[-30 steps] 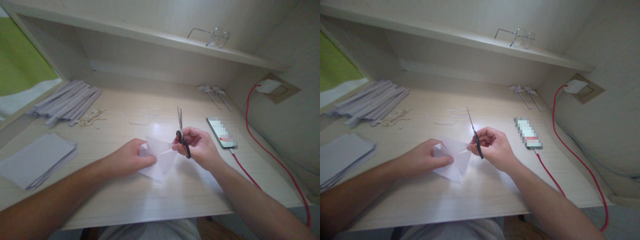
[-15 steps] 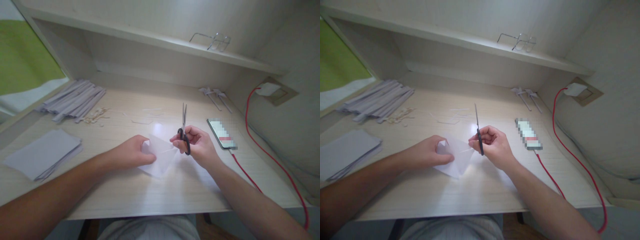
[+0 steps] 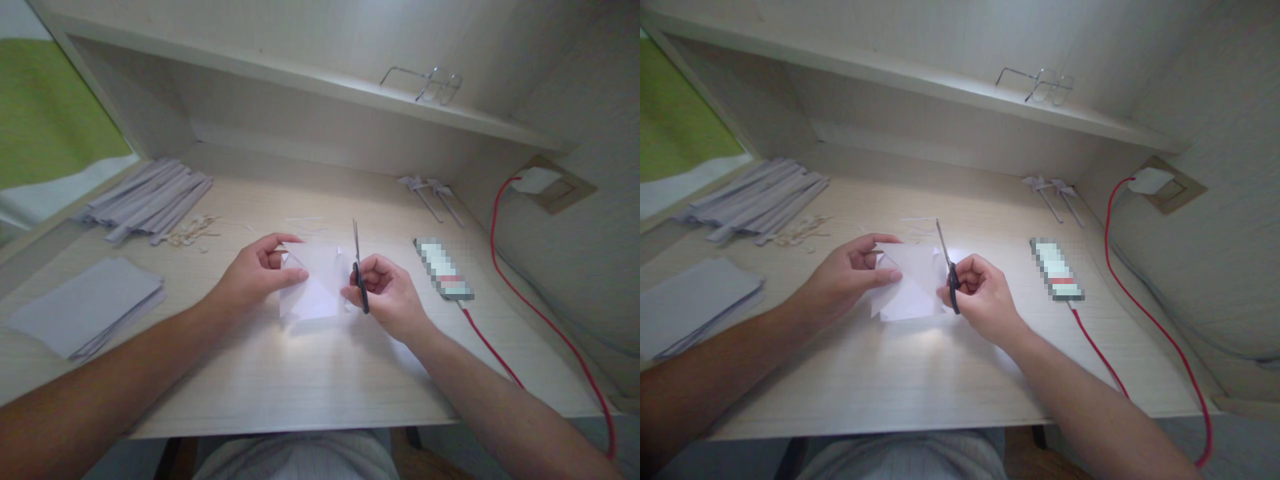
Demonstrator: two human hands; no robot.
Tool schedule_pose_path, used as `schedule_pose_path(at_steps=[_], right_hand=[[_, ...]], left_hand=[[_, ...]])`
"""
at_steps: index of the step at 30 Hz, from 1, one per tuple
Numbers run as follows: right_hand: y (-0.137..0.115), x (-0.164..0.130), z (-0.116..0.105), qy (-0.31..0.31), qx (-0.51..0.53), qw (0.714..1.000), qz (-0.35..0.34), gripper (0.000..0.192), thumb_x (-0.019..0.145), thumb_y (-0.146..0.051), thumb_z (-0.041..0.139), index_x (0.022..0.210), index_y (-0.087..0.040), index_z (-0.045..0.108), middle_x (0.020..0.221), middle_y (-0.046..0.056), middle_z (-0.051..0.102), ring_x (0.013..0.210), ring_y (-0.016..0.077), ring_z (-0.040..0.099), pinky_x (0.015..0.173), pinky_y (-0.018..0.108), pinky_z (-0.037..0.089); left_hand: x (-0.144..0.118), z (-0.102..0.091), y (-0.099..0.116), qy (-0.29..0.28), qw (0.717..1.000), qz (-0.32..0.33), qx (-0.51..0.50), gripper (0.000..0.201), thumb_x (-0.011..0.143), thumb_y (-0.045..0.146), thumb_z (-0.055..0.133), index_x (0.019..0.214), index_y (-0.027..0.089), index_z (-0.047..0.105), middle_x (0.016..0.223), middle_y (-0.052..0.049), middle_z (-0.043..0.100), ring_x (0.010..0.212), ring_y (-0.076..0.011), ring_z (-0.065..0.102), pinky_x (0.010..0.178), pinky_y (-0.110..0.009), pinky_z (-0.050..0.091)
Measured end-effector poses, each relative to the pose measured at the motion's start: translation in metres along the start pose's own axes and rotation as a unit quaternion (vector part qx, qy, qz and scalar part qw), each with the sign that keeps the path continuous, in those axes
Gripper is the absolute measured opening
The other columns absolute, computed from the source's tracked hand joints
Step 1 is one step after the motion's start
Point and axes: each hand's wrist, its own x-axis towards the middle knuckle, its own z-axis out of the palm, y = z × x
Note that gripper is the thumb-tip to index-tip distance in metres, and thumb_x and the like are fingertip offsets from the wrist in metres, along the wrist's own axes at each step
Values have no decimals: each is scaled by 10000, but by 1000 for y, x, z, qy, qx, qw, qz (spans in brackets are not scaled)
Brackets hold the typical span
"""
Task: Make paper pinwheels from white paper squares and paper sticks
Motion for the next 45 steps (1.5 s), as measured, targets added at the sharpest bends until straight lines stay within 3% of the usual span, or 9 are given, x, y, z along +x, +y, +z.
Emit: schedule_pose_path(at_steps=[3, 6, 9, 18, 22, 28, 33, 38, 45], right_hand=[[2, 0, 2, 25, 18, 999, -25, 400, 564, -160, 941, 766, -197, 598, 695, -41, 679, 585, 92, 583, 547, 208, 447], [3, -1, 2, 40, 22, 998, -42, 398, 570, -164, 947, 760, -199, 599, 695, -41, 681, 585, 89, 582, 547, 206, 445], [4, -3, 2, 25, 22, 998, -44, 402, 580, -180, 951, 770, -201, 598, 707, -38, 684, 590, 91, 577, 548, 213, 440], [4, -5, 2, -9, -5, 999, -44, 399, 642, -277, 939, 797, -207, 578, 708, -33, 672, 575, 99, 551, 540, 242, 419], [2, -6, 3, -15, -28, 998, -51, 384, 654, -289, 934, 809, -203, 594, 732, -17, 686, 621, 116, 575, 584, 261, 434], [-4, -1, -3, 1, -55, 998, -36, 352, 684, -383, 908, 794, -196, 631, 708, -2, 660, 604, 129, 544, 551, 272, 399], [-8, 2, -15, -82, -158, 984, 12, 349, 708, -440, 883, 782, -186, 655, 702, -11, 606, 599, 120, 495, 535, 265, 373], [-12, -1, -17, -134, -237, 962, 14, 359, 719, -429, 870, 707, -187, 605, 633, -35, 532, 589, 110, 445, 528, 252, 352], [-14, -4, -15, -152, -252, 956, 7, 352, 721, -413, 870, 682, -186, 605, 622, -27, 536, 591, 116, 457, 522, 249, 352]], left_hand=[[-2, 2, -5, -60, 996, -18, -67, 385, 690, 261, 872, 1040, 190, 728, 920, -51, 777, 778, -200, 718, 749, -303, 561], [-5, 4, -7, -106, 993, -52, -7, 231, 744, 316, 841, 900, 154, 784, 908, -76, 790, 786, -213, 724, 728, -284, 546], [-7, 6, -6, -111, 991, -66, 33, 242, 785, 376, 811, 887, 156, 804, 894, -78, 799, 792, -232, 732, 725, -299, 547], [-7, 7, -7, -113, 991, -74, 2, 263, 782, 360, 820, 938, 150, 794, 888, -68, 802, 760, -209, 728, 704, -278, 553], [-9, 8, -3, -81, 994, -72, 4, 247, 767, 358, 826, 898, 152, 789, 845, -55, 794, 707, -195, 713, 656, -265, 544], [-6, -2, 8, 36, 999, -14, -4, 222, 720, 349, 840, 773, 148, 764, 734, -43, 745, 621, -183, 664, 566, -256, 503], [0, -6, 18, 109, 985, 63, -117, 174, 710, 247, 820, 849, 167, 752, 788, -25, 745, 658, -166, 659, 619, -244, 534], [1, -4, 24, 116, 977, 80, -159, 180, 742, 225, 778, 919, 206, 750, 827, -12, 761, 678, -176, 685, 672, -260, 564], [-1, -5, 22, 113, 981, 70, -144, 168, 763, 240, 763, 928, 217, 754, 867, -11, 773, 735, -192, 704, 662, -253, 537]])
